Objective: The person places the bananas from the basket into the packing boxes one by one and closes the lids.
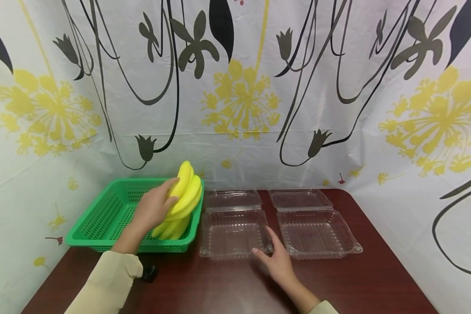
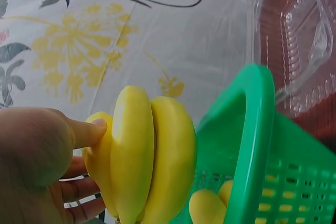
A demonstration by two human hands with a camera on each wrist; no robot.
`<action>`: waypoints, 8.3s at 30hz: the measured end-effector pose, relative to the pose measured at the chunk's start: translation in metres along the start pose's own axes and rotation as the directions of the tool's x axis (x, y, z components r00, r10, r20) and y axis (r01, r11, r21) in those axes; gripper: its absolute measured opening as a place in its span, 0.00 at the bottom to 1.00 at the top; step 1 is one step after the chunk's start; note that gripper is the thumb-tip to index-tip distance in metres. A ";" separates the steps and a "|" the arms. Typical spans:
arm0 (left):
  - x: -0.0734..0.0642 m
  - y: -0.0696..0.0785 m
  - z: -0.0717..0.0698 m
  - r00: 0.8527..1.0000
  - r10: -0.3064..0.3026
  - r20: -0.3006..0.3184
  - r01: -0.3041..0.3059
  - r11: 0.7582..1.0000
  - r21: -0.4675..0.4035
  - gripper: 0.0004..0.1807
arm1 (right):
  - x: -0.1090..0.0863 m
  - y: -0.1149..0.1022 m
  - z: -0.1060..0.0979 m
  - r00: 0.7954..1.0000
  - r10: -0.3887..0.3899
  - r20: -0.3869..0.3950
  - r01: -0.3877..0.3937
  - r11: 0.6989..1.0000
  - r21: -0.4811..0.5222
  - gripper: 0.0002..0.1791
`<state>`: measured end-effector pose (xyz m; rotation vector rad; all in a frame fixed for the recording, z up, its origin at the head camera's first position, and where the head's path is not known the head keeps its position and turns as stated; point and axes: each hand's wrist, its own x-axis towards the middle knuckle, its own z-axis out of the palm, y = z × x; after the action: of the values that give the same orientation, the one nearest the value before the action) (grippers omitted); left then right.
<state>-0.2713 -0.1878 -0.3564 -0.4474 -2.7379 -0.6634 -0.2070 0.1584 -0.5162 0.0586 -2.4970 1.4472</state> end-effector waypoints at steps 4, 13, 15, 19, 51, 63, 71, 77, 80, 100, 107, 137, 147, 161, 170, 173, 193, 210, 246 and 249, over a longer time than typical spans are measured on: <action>0.001 0.010 0.005 1.000 0.014 -0.001 -0.014 1.000 -0.023 0.29 | 0.000 0.000 -0.001 1.000 -0.008 -0.002 0.008 1.000 0.001 0.45; 0.000 0.026 0.017 0.999 0.031 -0.014 -0.033 0.991 -0.126 0.29 | -0.001 -0.001 -0.001 1.000 -0.009 0.002 0.009 1.000 -0.008 0.45; 0.000 0.029 0.019 0.999 0.027 -0.020 -0.030 0.989 -0.144 0.30 | -0.001 -0.001 -0.001 1.000 -0.003 0.004 0.003 1.000 -0.010 0.45; -0.001 0.036 0.024 1.000 0.008 -0.018 -0.011 0.982 -0.189 0.31 | 0.000 -0.002 -0.001 1.000 0.000 0.006 0.000 1.000 -0.014 0.45; -0.006 0.086 0.091 0.996 0.091 0.016 -0.081 0.938 -0.336 0.30 | 0.002 0.001 -0.002 1.000 0.017 0.018 -0.017 1.000 0.019 0.46; -0.015 0.087 0.121 0.988 0.139 0.068 -0.114 0.950 -0.290 0.29 | 0.002 -0.002 -0.005 0.998 0.040 0.039 -0.040 0.999 0.015 0.46; -0.018 0.084 0.133 0.982 0.185 0.047 -0.171 0.962 -0.214 0.28 | 0.000 -0.001 -0.004 1.000 -0.006 0.016 0.006 1.000 0.010 0.45; -0.020 0.079 0.144 0.977 0.203 0.061 -0.196 0.975 -0.105 0.25 | 0.001 0.000 -0.004 1.000 -0.025 0.018 0.024 1.000 0.014 0.45; -0.021 0.077 0.149 0.977 0.203 0.057 -0.198 0.977 -0.083 0.25 | 0.002 -0.001 -0.003 0.999 -0.019 0.030 0.019 1.000 0.009 0.45; -0.025 0.075 0.162 0.972 0.234 0.017 -0.232 0.968 -0.093 0.25 | 0.002 0.001 -0.004 0.999 -0.035 0.020 0.034 0.999 0.003 0.45; -0.029 0.069 0.161 0.967 0.241 -0.082 -0.247 0.965 -0.087 0.22 | 0.002 -0.001 -0.003 0.999 -0.035 0.025 0.035 0.999 0.009 0.44; -0.072 0.035 0.165 0.987 -0.130 0.091 0.157 0.710 -0.687 0.40 | 0.014 -0.016 -0.010 0.989 0.099 0.108 -0.113 0.984 0.135 0.44; -0.077 0.031 0.169 0.985 -0.121 0.126 0.173 0.577 -0.798 0.42 | 0.028 -0.023 -0.018 0.987 0.049 0.151 -0.074 0.984 0.162 0.43; -0.081 0.027 0.176 0.989 -0.132 0.070 0.129 0.523 -0.843 0.45 | 0.068 -0.046 -0.027 0.965 0.174 0.197 -0.209 0.962 0.174 0.39; -0.085 0.026 0.178 0.990 -0.126 0.066 0.125 0.548 -0.827 0.45 | 0.098 -0.041 -0.021 0.948 0.266 0.177 -0.306 0.916 0.260 0.41; -0.086 0.026 0.175 0.989 -0.129 0.077 0.136 0.549 -0.825 0.46 | 0.105 -0.040 -0.019 0.943 0.267 0.197 -0.320 0.890 0.325 0.40; -0.085 0.023 0.175 0.990 -0.107 0.089 0.131 0.508 -0.851 0.48 | 0.122 -0.019 -0.015 0.940 0.302 0.160 -0.341 0.800 0.493 0.42; -0.087 0.025 0.171 0.983 -0.122 0.136 0.179 0.494 -0.851 0.50 | 0.111 -0.020 -0.012 0.960 0.280 0.015 -0.227 0.743 0.630 0.37; -0.084 0.026 0.173 0.973 -0.169 0.160 0.226 0.522 -0.822 0.51 | 0.106 -0.025 -0.018 0.958 0.171 -0.232 0.063 0.662 0.747 0.21; -0.085 0.025 0.173 0.972 -0.168 0.164 0.229 0.525 -0.819 0.50 | 0.105 -0.025 -0.020 0.960 0.188 -0.206 0.025 0.677 0.735 0.20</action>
<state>-0.2199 -0.1022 -0.5235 -0.3255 -2.3388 -2.0862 -0.3007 0.1725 -0.4607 -0.1001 -1.5736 2.2415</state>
